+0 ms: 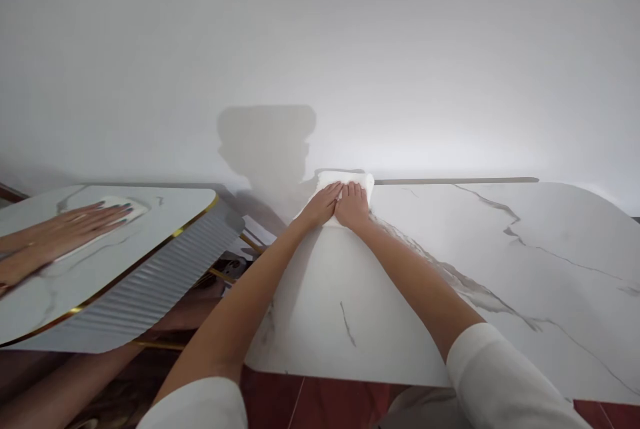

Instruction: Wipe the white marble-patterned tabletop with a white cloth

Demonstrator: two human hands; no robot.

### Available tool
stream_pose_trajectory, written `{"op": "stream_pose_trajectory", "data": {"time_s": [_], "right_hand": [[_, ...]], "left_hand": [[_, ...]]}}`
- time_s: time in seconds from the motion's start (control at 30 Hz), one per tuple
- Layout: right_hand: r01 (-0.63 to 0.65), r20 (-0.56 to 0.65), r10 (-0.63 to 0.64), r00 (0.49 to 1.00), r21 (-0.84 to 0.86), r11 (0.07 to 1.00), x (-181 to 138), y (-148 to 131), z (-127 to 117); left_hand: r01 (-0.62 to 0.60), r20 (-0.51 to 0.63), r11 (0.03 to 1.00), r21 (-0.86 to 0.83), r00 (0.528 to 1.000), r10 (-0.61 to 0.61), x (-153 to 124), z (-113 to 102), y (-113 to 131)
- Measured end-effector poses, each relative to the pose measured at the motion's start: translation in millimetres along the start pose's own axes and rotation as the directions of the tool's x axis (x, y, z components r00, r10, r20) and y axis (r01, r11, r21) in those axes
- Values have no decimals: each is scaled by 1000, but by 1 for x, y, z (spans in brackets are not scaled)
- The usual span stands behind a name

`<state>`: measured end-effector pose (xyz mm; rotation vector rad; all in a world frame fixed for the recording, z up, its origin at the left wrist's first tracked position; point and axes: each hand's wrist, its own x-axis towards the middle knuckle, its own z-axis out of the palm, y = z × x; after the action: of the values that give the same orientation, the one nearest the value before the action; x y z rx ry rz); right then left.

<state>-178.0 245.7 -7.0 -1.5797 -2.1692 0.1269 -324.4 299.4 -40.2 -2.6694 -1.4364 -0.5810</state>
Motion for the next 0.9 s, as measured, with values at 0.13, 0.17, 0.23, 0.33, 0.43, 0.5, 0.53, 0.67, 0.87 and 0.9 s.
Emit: {"op": "stream_pose_trajectory", "data": {"time_s": [0.13, 0.17, 0.23, 0.33, 0.43, 0.5, 0.53, 0.67, 0.87, 0.9], "right_hand": [[16, -35, -16, 999, -22, 1000, -25, -9, -4], [18, -41, -19, 999, -25, 1000, -31, -11, -5], [22, -46, -23, 999, -21, 1000, -44, -16, -7], [22, -20, -22, 1000, -1, 1000, -63, -23, -11], [18, 0, -18, 1000, 16, 1000, -79, -29, -15], [21, -1, -21, 1000, 22, 1000, -90, -34, -17], [25, -3, -25, 1000, 22, 999, -95, -35, -18], [56, -6, -56, 998, 18, 998, -117, -44, -22], [96, 37, -96, 995, 24, 995, -150, -61, -28], [101, 46, -102, 994, 25, 995, -155, -63, -29]], "left_hand": [[5, 1, 1000, 2, 1000, -5, -23, -6, 13], [3, -2, 1000, -1, 1000, -3, -29, -8, 17], [-13, -15, 1000, -12, 1000, 13, -41, -12, 24], [-64, -42, 998, -26, 997, 63, -60, -16, 33], [-104, -77, 994, -34, 992, 101, -78, -18, 40], [-112, -96, 993, -34, 989, 108, -89, -19, 45], [-111, -100, 993, -31, 989, 107, -94, -21, 49], [-87, -77, 996, -4, 993, 86, -116, -30, 65], [-63, -28, 997, 45, 998, 65, -154, -45, 91], [-62, -32, 997, 50, 997, 64, -160, -47, 94]]}}
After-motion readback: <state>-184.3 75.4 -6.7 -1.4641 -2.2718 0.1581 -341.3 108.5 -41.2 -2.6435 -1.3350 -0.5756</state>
